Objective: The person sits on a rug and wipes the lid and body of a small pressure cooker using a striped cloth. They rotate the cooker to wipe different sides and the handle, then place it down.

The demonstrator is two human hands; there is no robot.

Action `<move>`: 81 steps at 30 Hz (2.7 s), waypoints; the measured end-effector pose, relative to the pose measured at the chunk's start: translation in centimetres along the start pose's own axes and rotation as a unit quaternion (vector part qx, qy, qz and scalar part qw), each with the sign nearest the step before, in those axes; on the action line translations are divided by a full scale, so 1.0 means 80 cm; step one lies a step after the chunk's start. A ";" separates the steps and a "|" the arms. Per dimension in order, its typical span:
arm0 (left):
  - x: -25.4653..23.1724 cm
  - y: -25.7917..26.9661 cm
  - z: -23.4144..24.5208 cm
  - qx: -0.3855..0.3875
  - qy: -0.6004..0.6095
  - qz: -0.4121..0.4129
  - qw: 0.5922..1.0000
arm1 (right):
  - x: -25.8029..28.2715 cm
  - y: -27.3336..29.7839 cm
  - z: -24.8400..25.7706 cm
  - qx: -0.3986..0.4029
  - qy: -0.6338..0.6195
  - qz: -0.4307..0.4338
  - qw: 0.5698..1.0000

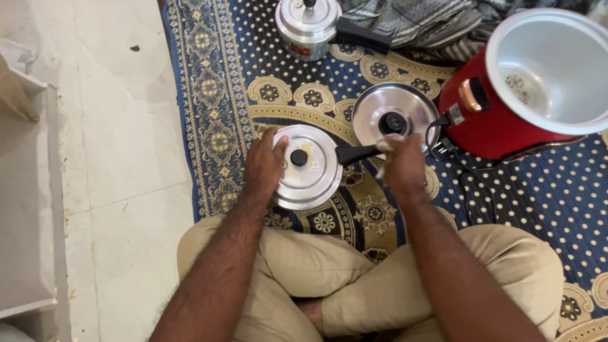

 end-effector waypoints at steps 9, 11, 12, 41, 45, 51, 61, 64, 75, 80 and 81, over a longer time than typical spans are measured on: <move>0.013 -0.003 -0.002 0.014 0.003 -0.001 1.000 | -0.004 0.015 -0.058 0.012 0.313 0.235 0.920; 0.014 -0.007 -0.003 0.013 0.009 -0.012 1.000 | 0.006 0.022 -0.055 0.016 0.336 0.259 0.905; 0.015 -0.009 -0.004 0.010 0.009 -0.022 1.000 | 0.012 0.021 -0.046 0.040 0.358 0.224 0.905; 0.031 -0.015 -0.004 0.158 0.194 0.067 0.966 | 0.032 0.025 -0.036 0.117 0.217 0.327 0.912; 0.040 -0.016 -0.006 0.114 0.134 -0.086 0.981 | 0.047 0.050 -0.072 0.071 0.325 0.428 0.840; 0.039 -0.019 -0.009 0.136 0.126 -0.017 0.983 | 0.037 0.078 -0.079 0.143 0.302 0.326 0.884; 0.027 -0.008 0.008 0.184 0.117 -0.036 0.975 | 0.070 0.031 -0.102 0.021 0.338 0.290 0.895; 0.020 0.000 0.010 0.199 0.114 0.037 0.973 | 0.061 0.059 -0.100 0.057 0.337 0.261 0.903; -0.023 0.027 0.002 0.245 0.192 0.121 0.943 | 0.051 0.068 -0.071 0.057 0.274 0.116 0.953; -0.028 0.027 -0.001 0.248 0.203 0.135 0.937 | 0.026 0.094 -0.085 0.007 0.295 0.240 0.925; -0.026 0.025 -0.003 0.251 0.205 0.139 0.936 | 0.021 0.100 -0.091 0.008 0.293 0.244 0.924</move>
Point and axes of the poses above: each hand's wrist, its own y-axis away from the middle knuckle, its own z-axis out of the back of the hand, x = y × z, the point moved 1 cm from there along -y, towards the middle knuckle, and after that the axes turned 10 degrees about x, right-handed, at the moved point
